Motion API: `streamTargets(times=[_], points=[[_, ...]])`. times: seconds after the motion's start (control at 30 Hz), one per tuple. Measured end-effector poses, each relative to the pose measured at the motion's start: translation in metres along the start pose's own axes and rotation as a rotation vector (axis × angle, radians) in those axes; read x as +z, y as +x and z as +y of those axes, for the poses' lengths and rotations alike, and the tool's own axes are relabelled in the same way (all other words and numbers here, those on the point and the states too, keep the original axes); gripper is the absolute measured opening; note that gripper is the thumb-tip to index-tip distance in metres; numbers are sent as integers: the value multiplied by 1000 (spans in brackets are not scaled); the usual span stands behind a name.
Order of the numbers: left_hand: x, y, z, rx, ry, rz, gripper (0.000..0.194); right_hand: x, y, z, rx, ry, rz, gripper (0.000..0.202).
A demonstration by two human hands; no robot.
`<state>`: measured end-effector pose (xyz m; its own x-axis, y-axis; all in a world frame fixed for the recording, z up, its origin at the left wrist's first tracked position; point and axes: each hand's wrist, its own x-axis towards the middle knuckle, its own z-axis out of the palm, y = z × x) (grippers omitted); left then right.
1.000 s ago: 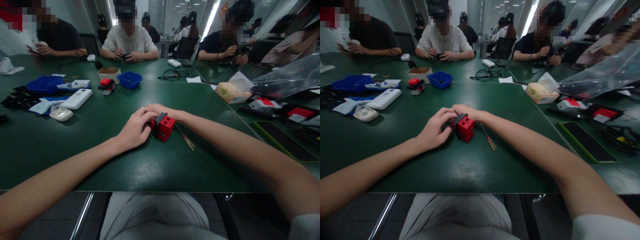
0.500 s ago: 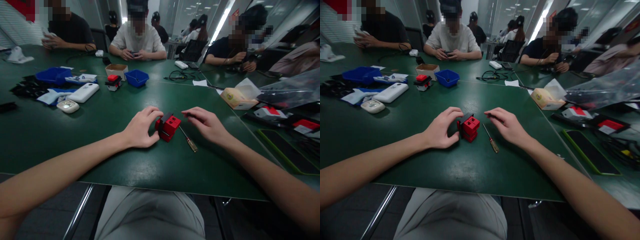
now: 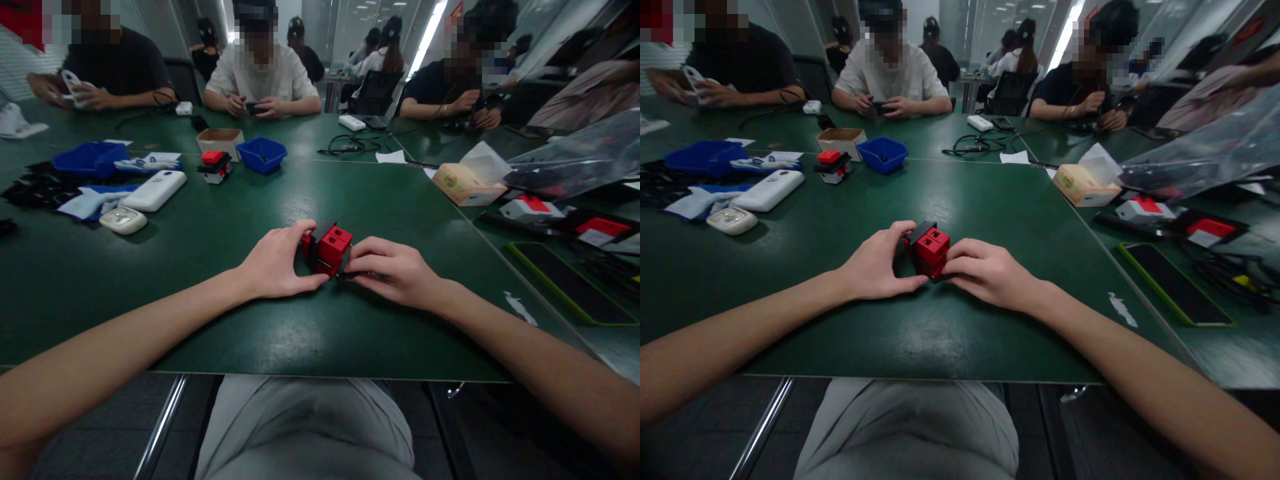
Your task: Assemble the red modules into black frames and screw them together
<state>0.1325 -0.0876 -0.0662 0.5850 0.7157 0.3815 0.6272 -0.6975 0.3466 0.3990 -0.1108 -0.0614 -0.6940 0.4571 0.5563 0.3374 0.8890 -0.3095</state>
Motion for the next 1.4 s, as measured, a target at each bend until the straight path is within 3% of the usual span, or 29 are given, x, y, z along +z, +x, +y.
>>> streamTargets(times=[0.2,0.87,1.27,1.4], points=[[2,1,-3,-12,-3,-17,87,4,-2,5,-21,-53,-4,23],[6,0,-4,-42,-36,-23,89,5,1,3,-49,-63,5,15],[5,2,0,-100,-47,-66,95,17,-1,3,237,79,151,13],[6,3,1,-113,-11,-68,94,18,1,-3,272,123,189,11]])
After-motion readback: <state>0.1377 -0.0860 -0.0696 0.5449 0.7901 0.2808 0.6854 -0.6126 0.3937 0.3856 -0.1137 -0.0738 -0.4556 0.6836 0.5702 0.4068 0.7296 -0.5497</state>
